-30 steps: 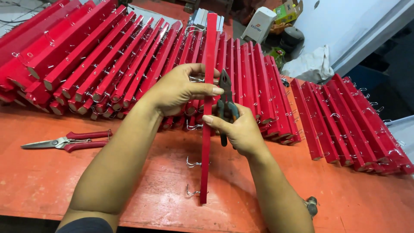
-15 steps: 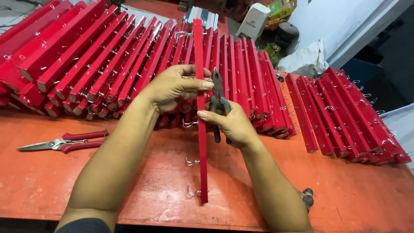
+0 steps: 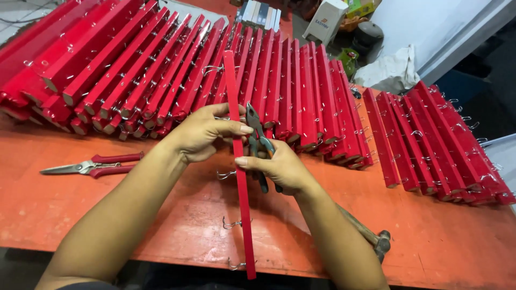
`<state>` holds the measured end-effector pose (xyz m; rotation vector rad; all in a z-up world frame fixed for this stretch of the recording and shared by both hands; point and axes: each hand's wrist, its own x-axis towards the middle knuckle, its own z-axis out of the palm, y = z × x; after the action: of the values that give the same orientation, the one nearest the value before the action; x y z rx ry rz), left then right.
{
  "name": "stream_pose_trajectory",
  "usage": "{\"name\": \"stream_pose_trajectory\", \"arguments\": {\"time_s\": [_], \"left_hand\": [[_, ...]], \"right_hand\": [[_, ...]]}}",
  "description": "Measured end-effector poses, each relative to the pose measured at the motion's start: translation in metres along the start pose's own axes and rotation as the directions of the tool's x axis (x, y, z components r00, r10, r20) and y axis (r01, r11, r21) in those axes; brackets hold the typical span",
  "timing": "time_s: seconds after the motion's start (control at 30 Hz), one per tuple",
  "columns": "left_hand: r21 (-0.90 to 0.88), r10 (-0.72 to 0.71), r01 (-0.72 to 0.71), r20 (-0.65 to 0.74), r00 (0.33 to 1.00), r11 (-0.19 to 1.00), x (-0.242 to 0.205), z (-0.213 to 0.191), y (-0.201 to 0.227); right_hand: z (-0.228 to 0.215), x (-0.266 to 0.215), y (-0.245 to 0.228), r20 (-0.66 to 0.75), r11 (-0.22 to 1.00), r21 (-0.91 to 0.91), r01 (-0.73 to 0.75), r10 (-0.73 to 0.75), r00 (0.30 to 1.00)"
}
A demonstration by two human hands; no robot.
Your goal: Assembling red coat racks by attaching metal hooks to bars using pliers
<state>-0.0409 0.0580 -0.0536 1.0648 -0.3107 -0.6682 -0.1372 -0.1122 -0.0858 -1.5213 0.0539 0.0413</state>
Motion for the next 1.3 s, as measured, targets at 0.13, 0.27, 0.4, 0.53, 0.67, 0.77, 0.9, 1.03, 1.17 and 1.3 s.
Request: {"name": "stream_pose_trajectory", "arguments": {"time_s": [0.13, 0.27, 0.4, 0.53, 0.67, 0.77, 0.9, 1.03, 1.17, 1.3], "left_hand": [[-0.007, -0.046, 0.046, 0.024, 0.999, 0.999, -0.013, 0.002, 0.000], [-0.001, -0.113, 0.113, 0.056, 0.992, 0.994, -0.006, -0.003, -0.017], [0.018, -0.144, 0.143, 0.091, 0.985, 0.990, 0.000, -0.003, -0.031], [-0.022, -0.150, 0.153, 0.103, 0.983, 0.988, -0.012, 0.014, -0.025], [0.023, -0.101, 0.099, 0.111, 0.989, 0.995, -0.020, 0.012, -0.023], [-0.008, -0.092, 0.094, 0.130, 0.987, 0.996, -0.017, 0.008, -0.025], [-0.034, -0.072, 0.078, 0.166, 0.983, 0.996, -0.009, 0.003, -0.038], [-0.036, -0.070, 0.077, 0.182, 0.981, 0.996, -0.008, 0.001, -0.039], [-0.054, -0.070, 0.081, 0.190, 0.979, 0.995, -0.011, 0.001, -0.038], [-0.066, -0.073, 0.087, 0.190, 0.979, 0.994, -0.012, -0.002, -0.040]], "right_hand": [[0.005, -0.011, 0.005, -0.015, 0.999, 0.024, -0.028, 0.028, 0.999], [0.003, -0.021, 0.014, -0.046, 0.997, 0.034, -0.076, 0.078, 0.996], [-0.008, -0.031, 0.012, -0.086, 0.993, -0.004, -0.115, 0.114, 0.990], [-0.043, -0.037, 0.007, 0.008, 0.982, -0.091, -0.168, 0.169, 0.986], [-0.039, -0.060, -0.068, 0.117, 0.898, -0.409, -0.161, 0.227, 0.967], [-0.050, -0.060, -0.101, 0.168, 0.802, -0.576, -0.160, 0.308, 0.936], [-0.042, -0.057, -0.135, 0.131, 0.643, -0.721, -0.256, 0.490, 0.862], [-0.035, -0.051, -0.145, 0.121, 0.619, -0.728, -0.295, 0.540, 0.833], [-0.033, -0.045, -0.148, 0.107, 0.571, -0.759, -0.312, 0.583, 0.806], [-0.040, -0.040, -0.145, 0.074, 0.542, -0.754, -0.371, 0.631, 0.772]]}}
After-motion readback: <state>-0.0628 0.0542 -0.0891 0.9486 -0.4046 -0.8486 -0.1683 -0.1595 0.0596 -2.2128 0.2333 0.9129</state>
